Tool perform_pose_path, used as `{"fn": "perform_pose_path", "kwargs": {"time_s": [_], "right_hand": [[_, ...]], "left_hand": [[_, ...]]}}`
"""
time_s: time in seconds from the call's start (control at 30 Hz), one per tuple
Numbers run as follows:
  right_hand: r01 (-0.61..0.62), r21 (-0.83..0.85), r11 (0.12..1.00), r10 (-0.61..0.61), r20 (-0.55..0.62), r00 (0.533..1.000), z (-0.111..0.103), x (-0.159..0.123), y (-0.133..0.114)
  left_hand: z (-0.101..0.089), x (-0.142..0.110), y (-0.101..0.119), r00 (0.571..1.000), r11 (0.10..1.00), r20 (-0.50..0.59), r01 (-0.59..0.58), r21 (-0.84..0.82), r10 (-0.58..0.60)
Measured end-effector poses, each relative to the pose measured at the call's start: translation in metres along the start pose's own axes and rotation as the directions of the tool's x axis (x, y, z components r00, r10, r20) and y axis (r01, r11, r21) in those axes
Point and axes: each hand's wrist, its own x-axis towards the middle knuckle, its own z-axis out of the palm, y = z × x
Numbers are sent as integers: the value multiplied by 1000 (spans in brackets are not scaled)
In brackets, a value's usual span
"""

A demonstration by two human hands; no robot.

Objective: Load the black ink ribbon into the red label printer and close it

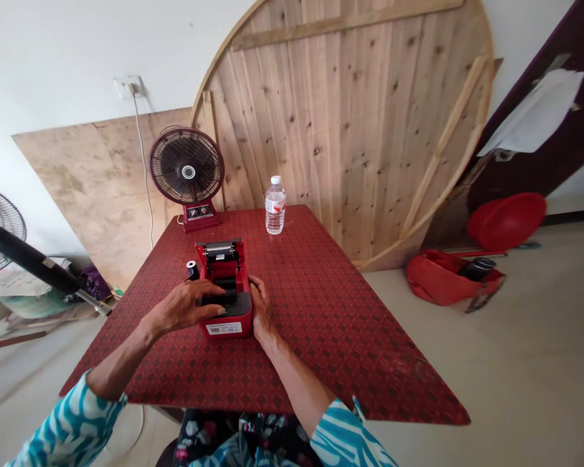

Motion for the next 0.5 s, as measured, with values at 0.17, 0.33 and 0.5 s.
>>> {"fn": "perform_pose_path", "kwargs": {"time_s": [0.17, 0.33, 0.5], "right_hand": [[9, -3, 1000, -9, 10, 1000, -1, 0, 0], [15, -20, 1000, -15, 7, 1000, 0, 0, -1], [-27, -41, 999, 27, -3, 1000, -2, 0, -3]], "left_hand": [[16, 0, -3, 985, 988, -136, -86, 127, 103], [22, -11, 3, 941, 940, -207, -208, 271, 267], [32, -29, 13, 905, 907, -261, -236, 349, 336]]}}
